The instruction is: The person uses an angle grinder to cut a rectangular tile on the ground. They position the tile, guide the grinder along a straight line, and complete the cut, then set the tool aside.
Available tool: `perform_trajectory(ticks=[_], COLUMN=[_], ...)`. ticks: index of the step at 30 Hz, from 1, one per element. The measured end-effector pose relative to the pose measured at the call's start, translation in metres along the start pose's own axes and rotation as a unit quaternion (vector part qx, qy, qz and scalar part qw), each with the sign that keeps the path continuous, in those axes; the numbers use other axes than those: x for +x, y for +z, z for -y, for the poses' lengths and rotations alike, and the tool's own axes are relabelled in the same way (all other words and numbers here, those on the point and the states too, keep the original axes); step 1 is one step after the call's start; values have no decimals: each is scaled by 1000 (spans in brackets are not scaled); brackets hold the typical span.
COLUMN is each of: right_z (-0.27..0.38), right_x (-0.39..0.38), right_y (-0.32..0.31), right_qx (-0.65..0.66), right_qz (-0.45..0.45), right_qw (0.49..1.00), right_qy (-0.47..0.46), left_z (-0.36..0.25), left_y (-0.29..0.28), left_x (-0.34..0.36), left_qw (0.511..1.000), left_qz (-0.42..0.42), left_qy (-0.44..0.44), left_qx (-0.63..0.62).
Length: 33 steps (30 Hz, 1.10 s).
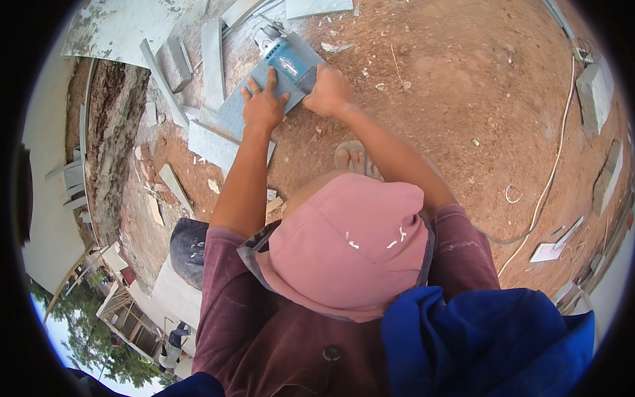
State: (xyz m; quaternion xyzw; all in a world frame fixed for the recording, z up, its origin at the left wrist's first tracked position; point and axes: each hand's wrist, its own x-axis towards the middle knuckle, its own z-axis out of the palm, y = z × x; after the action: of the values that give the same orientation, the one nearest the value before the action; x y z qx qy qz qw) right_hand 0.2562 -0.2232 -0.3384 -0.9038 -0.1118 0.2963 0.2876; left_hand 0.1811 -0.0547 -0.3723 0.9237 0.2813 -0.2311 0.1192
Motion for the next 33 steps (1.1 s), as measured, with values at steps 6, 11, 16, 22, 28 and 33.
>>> perform_trajectory(ticks=[6, 11, 16, 22, 28, 33], right_z=[0, -2, 0, 1, 0, 0], right_x=[3, 7, 8, 9, 10, 11], right_y=[2, 3, 3, 2, 1, 2], right_qx=[-3, -5, -14, -16, -15, -14], right_qz=[3, -4, 4, 5, 5, -7], right_qw=[1000, 1000, 1000, 1000, 1000, 1000], right_qy=[1, -8, -1, -6, -1, 5], left_z=[-2, -5, -7, -8, -10, -10], left_y=[-2, -6, -9, -13, -13, -15], left_x=[-1, 0, -2, -3, -3, -3], left_qw=[1000, 1000, 1000, 1000, 1000, 1000], left_qz=[2, 3, 9, 12, 14, 13], left_qy=[-4, -4, -7, -9, -8, -9], left_qx=[0, 11, 18, 19, 14, 14])
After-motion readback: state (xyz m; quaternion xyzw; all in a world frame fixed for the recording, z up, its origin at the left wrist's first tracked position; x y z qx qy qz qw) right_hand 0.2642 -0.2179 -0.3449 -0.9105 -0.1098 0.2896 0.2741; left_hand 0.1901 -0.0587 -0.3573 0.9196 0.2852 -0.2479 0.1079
